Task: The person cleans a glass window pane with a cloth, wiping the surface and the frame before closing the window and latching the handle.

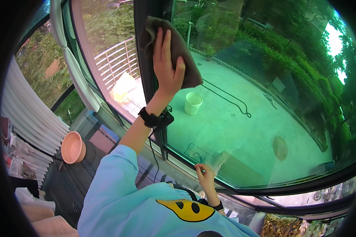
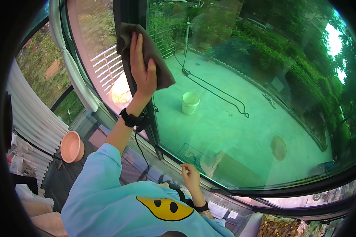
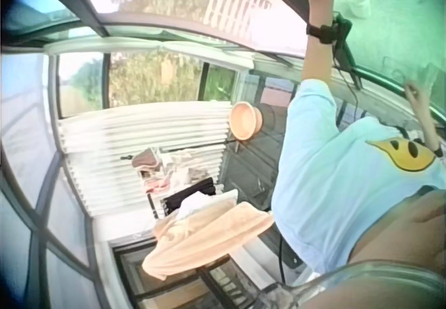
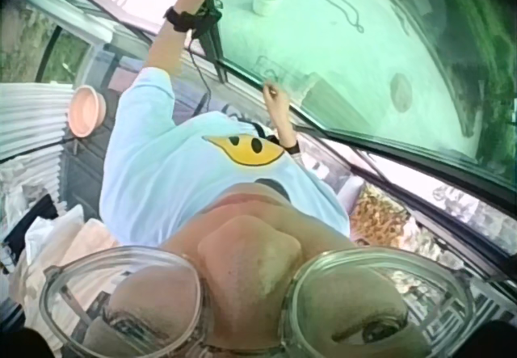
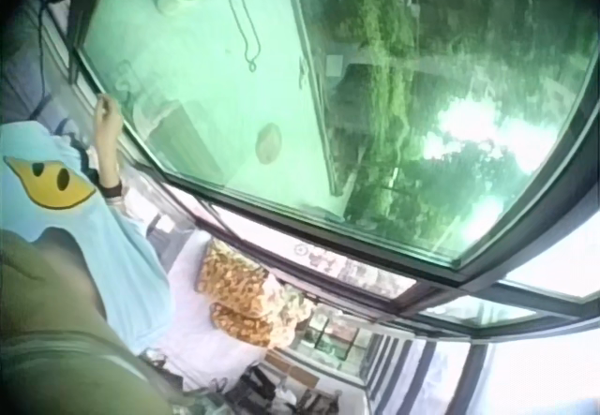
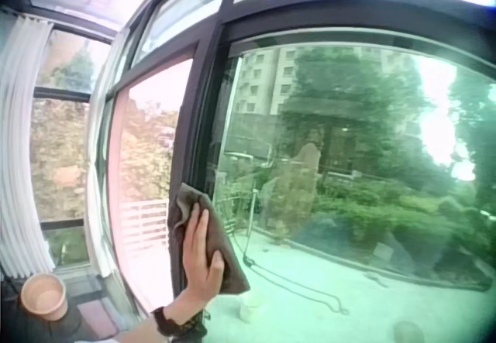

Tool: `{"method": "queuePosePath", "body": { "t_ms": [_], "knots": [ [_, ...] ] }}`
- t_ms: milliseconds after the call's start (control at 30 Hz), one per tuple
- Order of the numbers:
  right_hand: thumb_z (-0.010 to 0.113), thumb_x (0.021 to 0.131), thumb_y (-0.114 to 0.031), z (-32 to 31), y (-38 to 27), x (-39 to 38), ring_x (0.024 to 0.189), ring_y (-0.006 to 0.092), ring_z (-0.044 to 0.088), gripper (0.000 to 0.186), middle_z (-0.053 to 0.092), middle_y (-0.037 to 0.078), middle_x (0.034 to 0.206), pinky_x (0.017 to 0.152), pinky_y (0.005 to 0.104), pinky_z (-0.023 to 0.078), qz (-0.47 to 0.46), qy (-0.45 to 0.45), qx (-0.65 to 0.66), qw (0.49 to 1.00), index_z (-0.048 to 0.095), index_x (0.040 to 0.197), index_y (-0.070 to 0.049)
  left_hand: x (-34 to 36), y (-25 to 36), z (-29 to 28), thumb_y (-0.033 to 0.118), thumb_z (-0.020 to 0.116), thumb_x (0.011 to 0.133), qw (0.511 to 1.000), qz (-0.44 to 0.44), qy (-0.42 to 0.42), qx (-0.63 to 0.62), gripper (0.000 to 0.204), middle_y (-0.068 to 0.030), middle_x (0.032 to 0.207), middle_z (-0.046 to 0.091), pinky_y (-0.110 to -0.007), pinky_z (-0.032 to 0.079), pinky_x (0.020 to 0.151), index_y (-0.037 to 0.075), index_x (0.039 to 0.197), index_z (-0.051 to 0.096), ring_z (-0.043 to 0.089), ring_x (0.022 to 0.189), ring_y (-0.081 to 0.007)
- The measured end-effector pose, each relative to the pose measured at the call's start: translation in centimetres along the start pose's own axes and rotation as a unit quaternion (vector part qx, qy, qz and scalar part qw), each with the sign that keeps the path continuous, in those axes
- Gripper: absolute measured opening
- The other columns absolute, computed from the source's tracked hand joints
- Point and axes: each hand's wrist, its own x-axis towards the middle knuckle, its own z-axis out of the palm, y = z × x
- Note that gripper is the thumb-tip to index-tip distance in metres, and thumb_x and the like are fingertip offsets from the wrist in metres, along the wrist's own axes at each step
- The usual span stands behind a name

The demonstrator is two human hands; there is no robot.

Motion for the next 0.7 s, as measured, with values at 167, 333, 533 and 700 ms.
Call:
{"method": "queuePosePath", "body": {
  "t_ms": [167,333,533,700],
  "knots": [
    [0.061,0.086,-0.009,-0.8,1.5,-0.9,0.075,0.0148,0.067,0.011,0.069,0.009,0.085,0.055,0.0250,0.049,0.033,0.008,0.005,0.999,0.068,0.093,-0.004,9.0,1.8,2.5,0.025,0.050,0.087,0.998,0.029,0.045,0.013,0.057,-0.0225,0.143,0.035,-0.044,0.030,0.105,0.000,0.137,0.039,0.038,0.128,-0.0380],
    [0.060,0.086,-0.011,-0.7,2.4,-1.3,0.074,0.0151,0.067,0.012,0.069,0.009,0.083,0.055,0.0249,0.049,0.045,-0.003,0.010,0.999,0.068,0.093,-0.004,9.2,5.3,4.4,0.023,0.051,0.090,0.990,0.073,0.042,0.110,0.055,-0.0231,0.138,0.040,-0.043,0.030,0.106,-0.002,0.137,0.038,0.039,0.127,-0.0372],
    [0.060,0.086,-0.012,0.3,1.8,-1.2,0.075,0.0192,0.068,0.013,0.069,0.010,0.086,0.056,0.0275,0.051,0.014,-0.027,-0.013,0.999,0.067,0.093,-0.003,-4.5,6.5,2.7,0.038,0.048,0.080,0.987,0.076,-0.107,0.092,0.071,-0.0300,0.142,0.033,-0.054,0.029,0.102,-0.004,0.136,0.038,0.038,0.124,-0.0480],
    [0.061,0.085,-0.010,0.4,1.6,-1.5,0.074,0.0179,0.067,0.012,0.068,0.010,0.085,0.056,0.0268,0.051,-0.003,-0.024,-0.008,1.000,0.067,0.093,-0.004,-11.4,3.6,0.1,0.044,0.051,0.079,0.982,0.079,-0.111,0.130,0.072,-0.0272,0.139,0.038,-0.052,0.031,0.099,0.001,0.136,0.041,0.045,0.117,-0.0437]
  ]
}}
